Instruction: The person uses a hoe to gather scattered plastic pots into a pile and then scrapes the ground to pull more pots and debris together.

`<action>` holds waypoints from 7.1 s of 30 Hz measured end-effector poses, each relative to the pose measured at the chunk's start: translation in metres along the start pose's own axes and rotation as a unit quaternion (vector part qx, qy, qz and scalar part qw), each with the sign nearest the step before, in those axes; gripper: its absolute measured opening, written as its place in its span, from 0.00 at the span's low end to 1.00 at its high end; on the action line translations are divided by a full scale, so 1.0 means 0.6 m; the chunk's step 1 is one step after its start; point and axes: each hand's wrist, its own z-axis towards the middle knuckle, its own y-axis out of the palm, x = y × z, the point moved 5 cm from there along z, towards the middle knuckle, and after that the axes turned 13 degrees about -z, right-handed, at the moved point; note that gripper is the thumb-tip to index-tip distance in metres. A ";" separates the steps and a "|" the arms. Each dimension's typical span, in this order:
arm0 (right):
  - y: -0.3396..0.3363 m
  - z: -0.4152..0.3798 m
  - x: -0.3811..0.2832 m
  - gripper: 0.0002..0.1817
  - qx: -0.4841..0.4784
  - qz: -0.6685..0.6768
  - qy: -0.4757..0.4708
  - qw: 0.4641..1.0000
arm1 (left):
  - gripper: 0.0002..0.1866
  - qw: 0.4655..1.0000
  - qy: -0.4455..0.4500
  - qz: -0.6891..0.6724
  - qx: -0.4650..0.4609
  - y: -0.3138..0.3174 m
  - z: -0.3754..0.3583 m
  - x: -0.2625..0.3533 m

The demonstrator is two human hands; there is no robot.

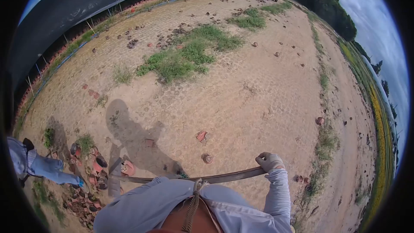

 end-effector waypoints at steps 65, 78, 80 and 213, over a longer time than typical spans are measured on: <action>-0.555 1.411 -2.215 0.11 -0.127 0.149 -0.508 0.839 | 0.15 0.849 -0.244 -0.257 0.391 -1.704 -0.213 -1.059; -0.587 1.375 -2.876 0.07 -0.152 0.002 -0.689 0.709 | 0.21 0.695 -0.300 -0.420 0.500 -1.870 -0.261 -1.227; -0.594 1.365 -2.965 0.08 -0.146 -0.018 -0.693 0.705 | 0.22 0.690 -0.291 -0.432 0.503 -1.901 -0.269 -1.280; -1.214 2.236 -4.637 0.37 -0.100 0.326 0.250 0.906 | 0.17 0.922 0.327 0.170 -0.118 -4.678 -0.168 -2.680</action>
